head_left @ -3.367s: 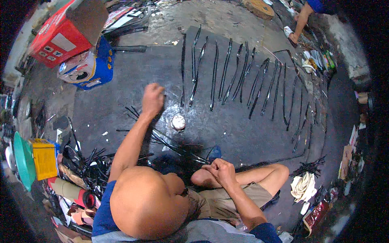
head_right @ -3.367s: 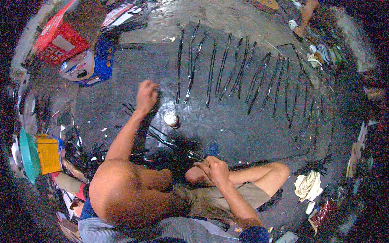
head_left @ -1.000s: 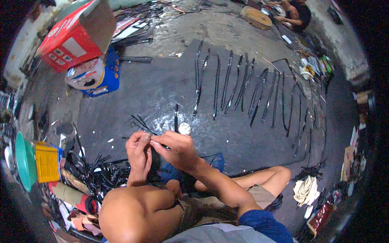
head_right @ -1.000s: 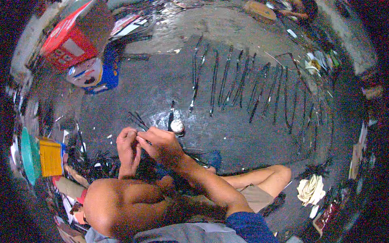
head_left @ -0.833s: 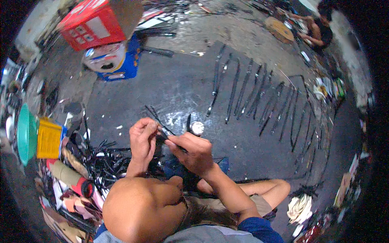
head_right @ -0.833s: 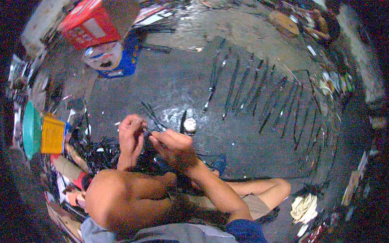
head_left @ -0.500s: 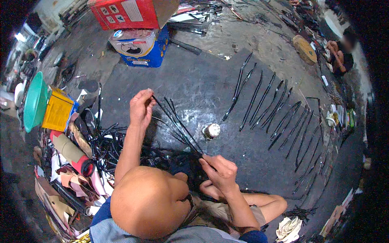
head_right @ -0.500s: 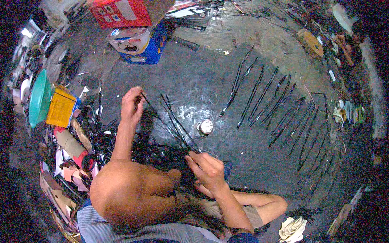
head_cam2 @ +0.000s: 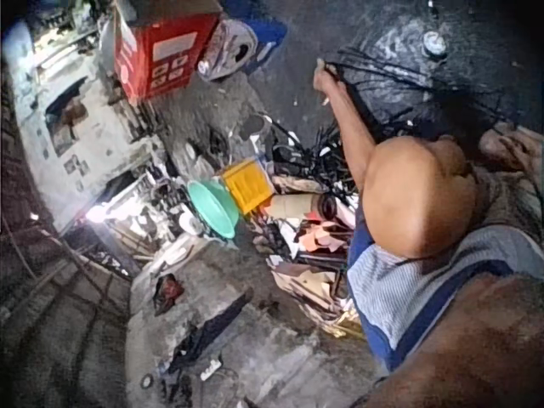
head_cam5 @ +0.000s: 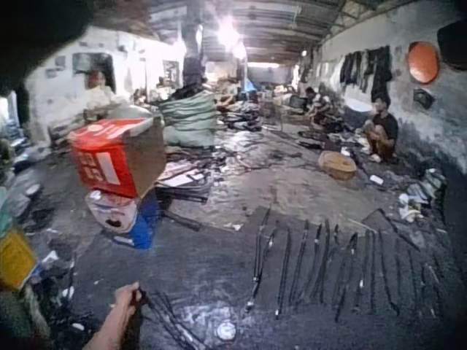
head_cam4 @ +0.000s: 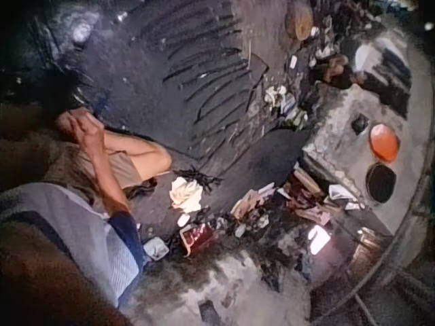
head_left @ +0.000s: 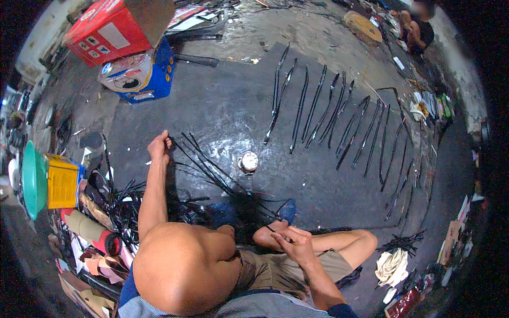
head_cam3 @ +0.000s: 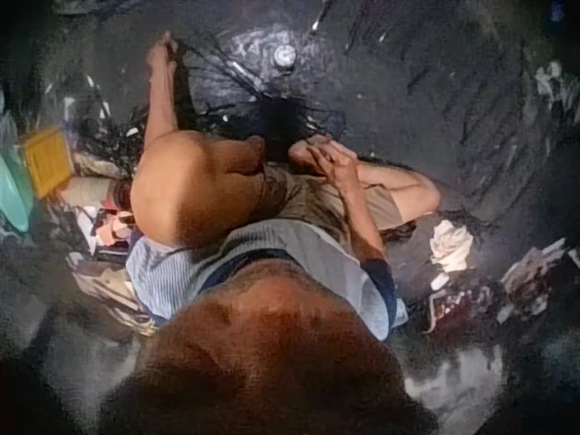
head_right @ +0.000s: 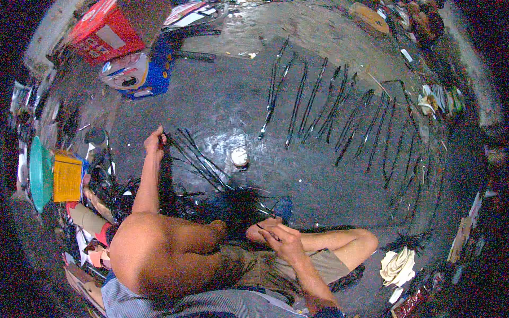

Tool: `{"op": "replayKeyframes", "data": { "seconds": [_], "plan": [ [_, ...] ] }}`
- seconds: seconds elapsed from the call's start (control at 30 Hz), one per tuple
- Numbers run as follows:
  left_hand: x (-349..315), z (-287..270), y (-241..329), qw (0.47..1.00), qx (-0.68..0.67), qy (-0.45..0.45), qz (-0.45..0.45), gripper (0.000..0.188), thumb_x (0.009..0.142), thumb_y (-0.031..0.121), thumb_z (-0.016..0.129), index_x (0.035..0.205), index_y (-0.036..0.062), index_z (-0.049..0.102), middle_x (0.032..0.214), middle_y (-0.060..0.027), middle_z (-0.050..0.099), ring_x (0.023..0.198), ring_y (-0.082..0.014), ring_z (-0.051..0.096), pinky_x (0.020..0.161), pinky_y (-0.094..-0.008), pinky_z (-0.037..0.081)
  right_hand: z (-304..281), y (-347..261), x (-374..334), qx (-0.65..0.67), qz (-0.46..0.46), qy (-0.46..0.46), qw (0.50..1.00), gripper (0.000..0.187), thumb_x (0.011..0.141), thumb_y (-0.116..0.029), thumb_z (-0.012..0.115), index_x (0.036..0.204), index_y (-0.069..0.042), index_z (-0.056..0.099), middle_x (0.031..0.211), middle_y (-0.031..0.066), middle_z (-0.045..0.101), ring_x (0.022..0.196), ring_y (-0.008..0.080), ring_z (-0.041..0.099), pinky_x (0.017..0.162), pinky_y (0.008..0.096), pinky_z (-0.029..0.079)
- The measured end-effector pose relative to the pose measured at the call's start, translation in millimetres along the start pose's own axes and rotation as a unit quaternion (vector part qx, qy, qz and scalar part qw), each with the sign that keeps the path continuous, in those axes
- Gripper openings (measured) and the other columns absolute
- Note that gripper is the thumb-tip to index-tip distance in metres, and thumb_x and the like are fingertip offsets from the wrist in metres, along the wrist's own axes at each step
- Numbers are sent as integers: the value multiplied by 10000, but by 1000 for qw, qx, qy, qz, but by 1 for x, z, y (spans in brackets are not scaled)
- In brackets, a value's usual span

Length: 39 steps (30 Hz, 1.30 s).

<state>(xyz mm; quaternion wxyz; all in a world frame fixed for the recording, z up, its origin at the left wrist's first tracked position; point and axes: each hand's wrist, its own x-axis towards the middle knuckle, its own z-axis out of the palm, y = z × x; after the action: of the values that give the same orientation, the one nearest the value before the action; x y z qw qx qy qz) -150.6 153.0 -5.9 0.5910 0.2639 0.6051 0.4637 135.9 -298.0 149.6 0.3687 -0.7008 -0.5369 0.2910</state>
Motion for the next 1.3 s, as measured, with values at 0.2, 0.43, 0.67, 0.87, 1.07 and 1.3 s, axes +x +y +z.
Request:
{"op": "replayKeyframes", "data": {
  "seconds": [0.2, 0.43, 0.67, 0.87, 1.07, 1.3],
  "plan": [
    [36, 11, -29, 920, 361, 106, 112, 310, 784, 208, 848, 952, -5, 698, 831, -95, 674, 695, -224, 636, 672, -374, 520, 31, 30, 1, -5, 14, 34, 999, 210, 858, -227, 798, 844, -28, 734, 769, 123, 697, 651, 291, 667, 596, 387, 518],
    [-46, 152, -29, 788, 380, -154, 459, 367, 806, 219, 780, 1113, 53, 669, 1028, -121, 654, 922, -276, 662, 811, -407, 530, 22, 56, -8, -144, 122, -1, 982, 259, 876, -289, 767, 822, -51, 679, 791, 118, 682, 698, 323, 673, 613, 422, 527],
    [-85, 250, -75, 429, 507, -557, 499, 640, 732, 405, 832, 1204, 76, 552, 1180, -137, 553, 1099, -378, 607, 843, -473, 554, 8, 47, 5, -97, 185, 135, 969, 236, 865, -235, 775, 996, -72, 666, 814, 96, 625, 671, 282, 630, 610, 401, 515],
    [-81, 271, -101, 325, 523, -615, 493, 524, 765, 297, 801, 1178, 72, 569, 1198, -118, 566, 1083, -363, 638, 840, -470, 571, -9, 34, 1, -52, 265, 162, 949, 295, 900, -154, 717, 1171, -73, 632, 913, 100, 625, 692, 243, 614, 624, 362, 510],
    [-93, 280, -95, 339, 531, -567, 531, 177, 866, 214, 670, 947, 62, 626, 988, -123, 659, 850, -367, 692, 708, -495, 564, -15, 38, 16, -42, 226, 179, 957, 270, 897, -130, 709, 1148, -61, 639, 954, 114, 637, 762, 257, 626, 661, 362, 520],
    [-191, 299, 53, 471, 447, -504, 569, 171, 886, 231, 687, 963, 80, 670, 827, -146, 671, 808, -383, 675, 697, -483, 548, -51, 18, 101, -103, 7, 321, 941, 235, 849, -38, 735, 1072, -18, 663, 1000, 108, 664, 901, 217, 654, 747, 301, 507]
  ]
}}
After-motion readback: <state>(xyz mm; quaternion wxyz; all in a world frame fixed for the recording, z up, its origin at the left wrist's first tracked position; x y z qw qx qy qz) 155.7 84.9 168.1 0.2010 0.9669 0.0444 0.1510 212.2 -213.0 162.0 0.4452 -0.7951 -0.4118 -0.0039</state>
